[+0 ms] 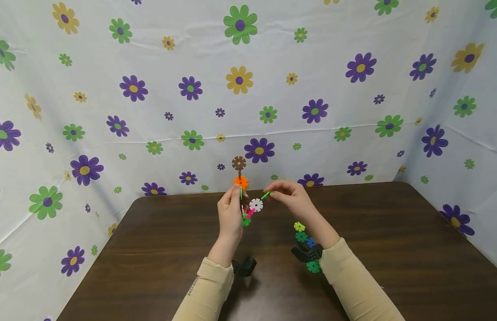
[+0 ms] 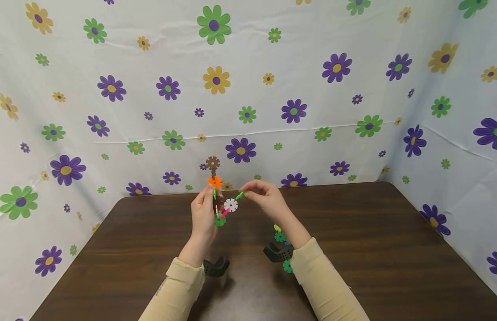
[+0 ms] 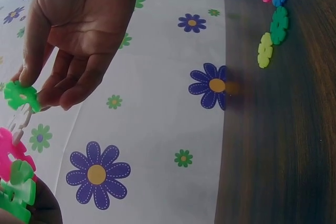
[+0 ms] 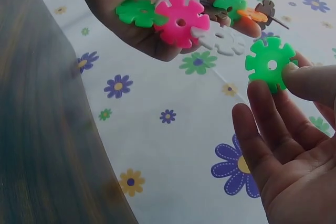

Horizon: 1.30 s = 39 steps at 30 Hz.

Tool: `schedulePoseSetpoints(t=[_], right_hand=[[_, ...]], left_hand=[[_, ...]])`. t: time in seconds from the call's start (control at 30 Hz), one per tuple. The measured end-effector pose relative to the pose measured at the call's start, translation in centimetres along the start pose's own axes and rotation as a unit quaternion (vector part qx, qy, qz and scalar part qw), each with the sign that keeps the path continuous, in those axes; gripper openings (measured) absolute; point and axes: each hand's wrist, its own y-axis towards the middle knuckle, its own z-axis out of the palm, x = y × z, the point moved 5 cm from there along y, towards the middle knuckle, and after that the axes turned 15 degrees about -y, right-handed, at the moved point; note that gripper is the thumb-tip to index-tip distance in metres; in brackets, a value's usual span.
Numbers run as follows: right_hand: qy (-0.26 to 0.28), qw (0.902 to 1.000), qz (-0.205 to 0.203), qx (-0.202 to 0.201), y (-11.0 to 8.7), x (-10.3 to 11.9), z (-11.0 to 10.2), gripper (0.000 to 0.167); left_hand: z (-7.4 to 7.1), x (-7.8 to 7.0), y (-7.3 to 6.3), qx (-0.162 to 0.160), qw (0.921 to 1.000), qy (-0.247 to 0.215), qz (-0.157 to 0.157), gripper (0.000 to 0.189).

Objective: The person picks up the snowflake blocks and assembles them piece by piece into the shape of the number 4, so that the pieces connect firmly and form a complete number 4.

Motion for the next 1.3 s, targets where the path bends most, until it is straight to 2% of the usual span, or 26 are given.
schedulePoseSetpoints(t=[0.1,0.33,0.5,0.67,0.93,1.13,1.3], right_hand=[[-0.005,1.0,-0.003,-0.002,-0.1,0.0,0.0,0.015],[-0.03,0.9995,-0.009,0.008,-0.2,-0.1,0.0,0.015],[-0.028,0.9994,-0.018,0.006,-0.4,-0.1,-0.3,0.014],[0.003,0.9998,-0.016,0.009,-0.4,-0.2,0.2,0.016],[0.048,0.9978,0.037,-0.029,-0.5,-0.7,1.4,0.024],[0.118,0.9897,0.067,-0.047,-0.5,-0.9,2.6,0.033],[0.167,0.9808,0.086,-0.051,-0.6,-1.2,3.0,0.027]], left_hand=[[-0.1,-0.1,0.0,-0.001,1.0,0.002,0.002,0.044],[0.1,0.0,0.0,0.005,1.0,-0.008,0.0,0.034],[0.5,0.1,0.0,0.009,0.9999,-0.006,-0.007,0.038],[0.5,0.2,-0.1,0.003,0.9999,0.008,-0.005,0.048],[0.1,0.5,-0.2,-0.003,0.9998,0.016,-0.006,0.048],[-0.2,0.3,-0.1,-0.012,0.9997,0.019,0.0,0.048],[-0.2,0.2,0.0,-0.014,0.9998,0.013,0.003,0.046]])
